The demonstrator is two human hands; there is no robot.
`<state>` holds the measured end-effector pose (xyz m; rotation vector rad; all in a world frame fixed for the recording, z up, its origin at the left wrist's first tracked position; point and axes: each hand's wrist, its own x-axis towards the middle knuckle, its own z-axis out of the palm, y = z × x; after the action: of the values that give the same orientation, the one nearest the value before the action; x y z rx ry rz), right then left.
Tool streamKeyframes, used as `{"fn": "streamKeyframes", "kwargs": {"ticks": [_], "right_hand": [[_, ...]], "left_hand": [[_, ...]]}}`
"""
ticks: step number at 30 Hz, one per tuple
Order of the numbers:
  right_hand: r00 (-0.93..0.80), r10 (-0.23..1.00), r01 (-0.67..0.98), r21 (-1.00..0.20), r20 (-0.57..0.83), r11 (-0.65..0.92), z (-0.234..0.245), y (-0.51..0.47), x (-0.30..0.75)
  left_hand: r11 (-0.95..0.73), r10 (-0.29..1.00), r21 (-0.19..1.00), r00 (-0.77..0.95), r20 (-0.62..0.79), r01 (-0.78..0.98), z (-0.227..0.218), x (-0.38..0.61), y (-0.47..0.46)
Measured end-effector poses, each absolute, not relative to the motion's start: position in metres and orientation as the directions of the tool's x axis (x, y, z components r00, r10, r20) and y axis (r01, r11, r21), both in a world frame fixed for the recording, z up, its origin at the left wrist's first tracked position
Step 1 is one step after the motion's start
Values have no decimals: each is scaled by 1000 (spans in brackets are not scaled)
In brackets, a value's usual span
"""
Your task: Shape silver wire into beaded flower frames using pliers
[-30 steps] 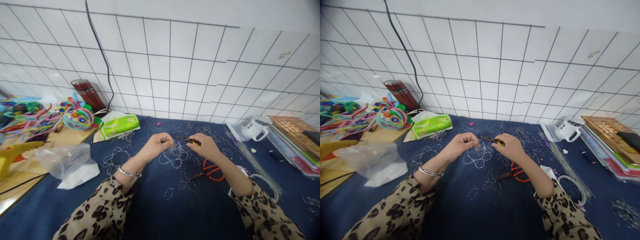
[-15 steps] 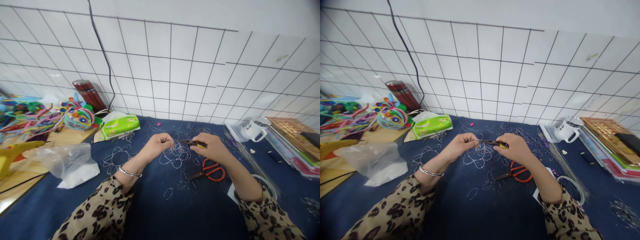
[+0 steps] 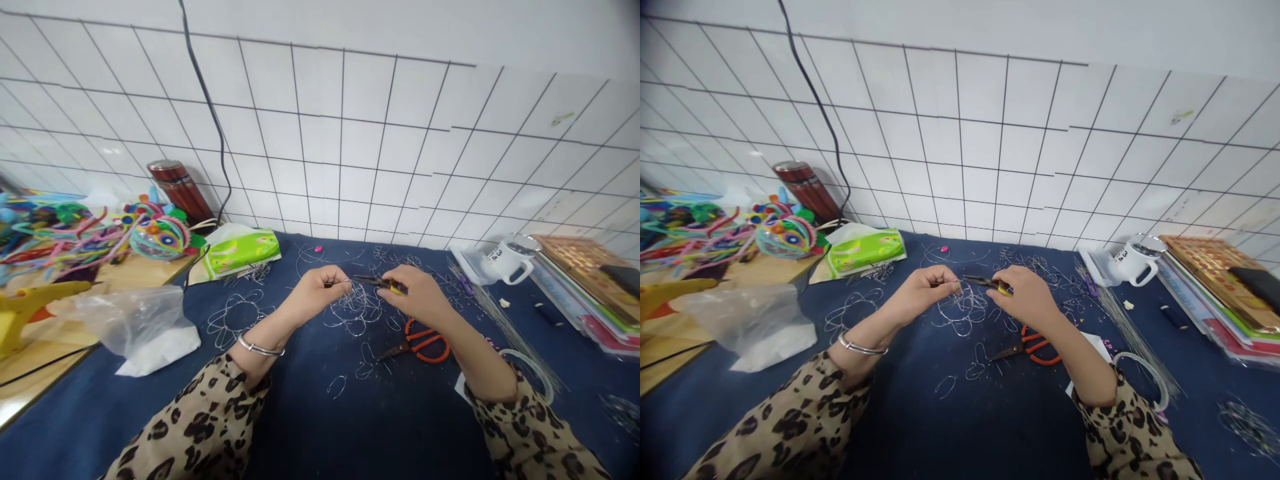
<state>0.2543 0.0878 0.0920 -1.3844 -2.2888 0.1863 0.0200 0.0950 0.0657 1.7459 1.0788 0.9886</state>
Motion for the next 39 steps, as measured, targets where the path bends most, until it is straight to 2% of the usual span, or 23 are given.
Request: {"fn": "streamKeyframes", "kwargs": {"ticks": [6,13,18,22,32,39], "right_hand": [[-434,833,804,-270,343,530,91,84,250],[-464,757,832,-66,460,550,87,81,249],[-501,727,840,64,469,538,89,79,247],[-518,723,843,132,457,521,91,76,246],[-484,759,860,74,436,506,89,76,249],[-453,782,873,35,429,486,85,76,246]], "left_hand": [[-282,930,906,323,176,316,64,20,96],[-367,920,836,294,260,409,63,19,96],[-413,907,766,295,300,493,65,21,94],[-412,908,756,294,298,509,65,21,94],[-347,906,847,378,191,403,65,19,96],[-427,894,785,340,291,449,62,18,99]]}}
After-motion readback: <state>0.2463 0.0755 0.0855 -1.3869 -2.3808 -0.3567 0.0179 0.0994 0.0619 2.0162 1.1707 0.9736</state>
